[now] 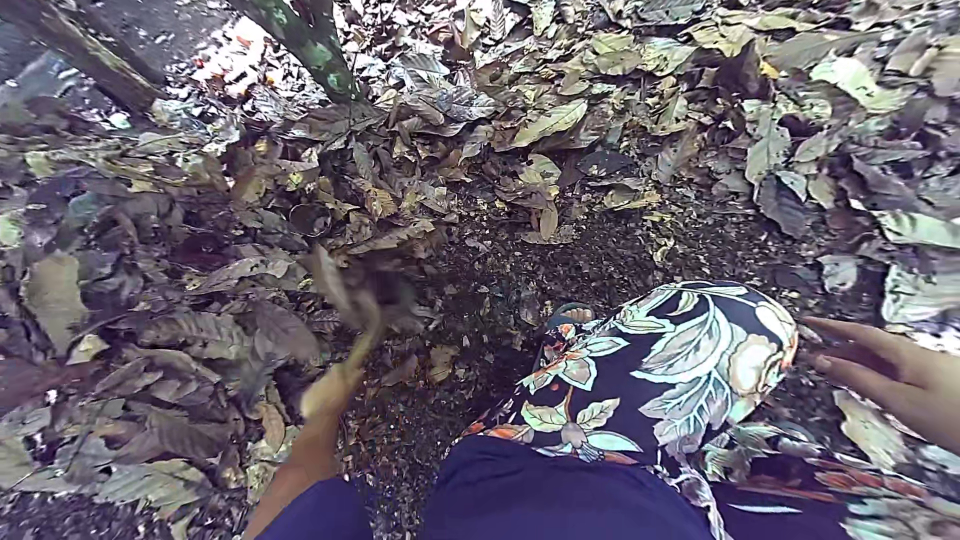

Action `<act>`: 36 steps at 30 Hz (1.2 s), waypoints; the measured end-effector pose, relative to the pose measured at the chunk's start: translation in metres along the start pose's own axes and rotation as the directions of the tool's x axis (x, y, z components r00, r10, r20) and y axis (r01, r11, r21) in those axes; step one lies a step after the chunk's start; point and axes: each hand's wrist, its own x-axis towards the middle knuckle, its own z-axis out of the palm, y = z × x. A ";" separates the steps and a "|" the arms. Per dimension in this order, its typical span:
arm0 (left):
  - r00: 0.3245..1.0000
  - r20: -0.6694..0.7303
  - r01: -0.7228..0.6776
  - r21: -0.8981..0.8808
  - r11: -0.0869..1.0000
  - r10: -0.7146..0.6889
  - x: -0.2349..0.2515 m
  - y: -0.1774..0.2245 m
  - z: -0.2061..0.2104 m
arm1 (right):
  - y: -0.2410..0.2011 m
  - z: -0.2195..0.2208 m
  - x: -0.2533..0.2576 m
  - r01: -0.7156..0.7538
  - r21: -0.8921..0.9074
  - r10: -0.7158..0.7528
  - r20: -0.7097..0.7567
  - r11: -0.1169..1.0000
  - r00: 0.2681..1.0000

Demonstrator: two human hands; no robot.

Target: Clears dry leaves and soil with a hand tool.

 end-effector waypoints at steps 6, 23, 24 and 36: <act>0.888 -0.175 0.138 -0.781 0.609 -0.425 0.024 -0.046 -0.121 | -0.022 -0.006 -0.010 0.059 0.006 -0.059 -0.026 0.998 0.998; 0.402 0.054 -0.904 0.181 0.387 0.914 -0.059 0.568 -0.137 | -0.017 -0.010 -0.015 -0.052 0.079 0.052 0.003 0.995 0.999; 0.340 0.055 -0.919 0.231 0.319 0.939 -0.064 0.604 -0.136 | -0.015 -0.014 -0.016 -0.115 0.090 0.113 0.029 0.989 0.993; 0.735 -0.192 -0.667 -0.025 0.745 0.651 0.127 0.682 -0.212 | 0.024 -0.018 0.008 -0.494 0.117 0.473 0.168 0.862 0.865</act>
